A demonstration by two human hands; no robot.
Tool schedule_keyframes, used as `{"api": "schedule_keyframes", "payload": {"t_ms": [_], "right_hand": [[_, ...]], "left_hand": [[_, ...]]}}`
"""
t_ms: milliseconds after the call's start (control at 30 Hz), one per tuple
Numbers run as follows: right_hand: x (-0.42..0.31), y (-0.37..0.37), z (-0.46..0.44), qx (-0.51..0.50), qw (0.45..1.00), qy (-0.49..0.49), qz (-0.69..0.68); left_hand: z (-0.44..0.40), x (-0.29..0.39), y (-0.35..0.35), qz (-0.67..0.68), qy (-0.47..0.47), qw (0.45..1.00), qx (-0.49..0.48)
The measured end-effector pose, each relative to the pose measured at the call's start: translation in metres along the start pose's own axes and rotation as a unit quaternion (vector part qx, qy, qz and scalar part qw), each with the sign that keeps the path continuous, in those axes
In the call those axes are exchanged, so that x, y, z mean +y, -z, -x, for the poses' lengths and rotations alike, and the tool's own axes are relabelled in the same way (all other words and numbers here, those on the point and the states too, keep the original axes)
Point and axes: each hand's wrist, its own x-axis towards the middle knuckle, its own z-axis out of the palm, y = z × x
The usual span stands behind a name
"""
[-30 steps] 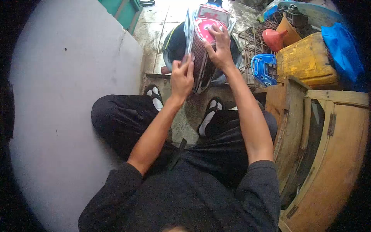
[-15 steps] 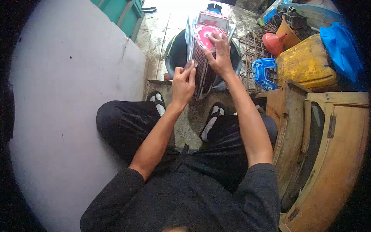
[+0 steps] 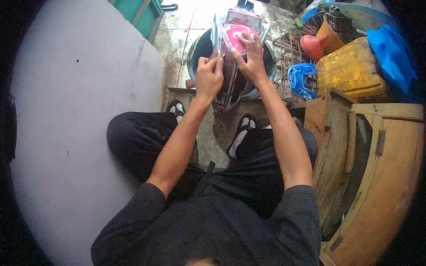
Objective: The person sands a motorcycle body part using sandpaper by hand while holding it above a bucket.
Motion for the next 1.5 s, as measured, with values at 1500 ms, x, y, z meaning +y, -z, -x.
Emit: {"api": "schedule_keyframes", "payload": {"t_ms": [1500], "right_hand": [[0.004,-0.003,-0.003,0.002,1.000,-0.001,-0.025]], "left_hand": [[0.117,-0.025,-0.007,-0.045,-0.046,0.997,0.048]]}}
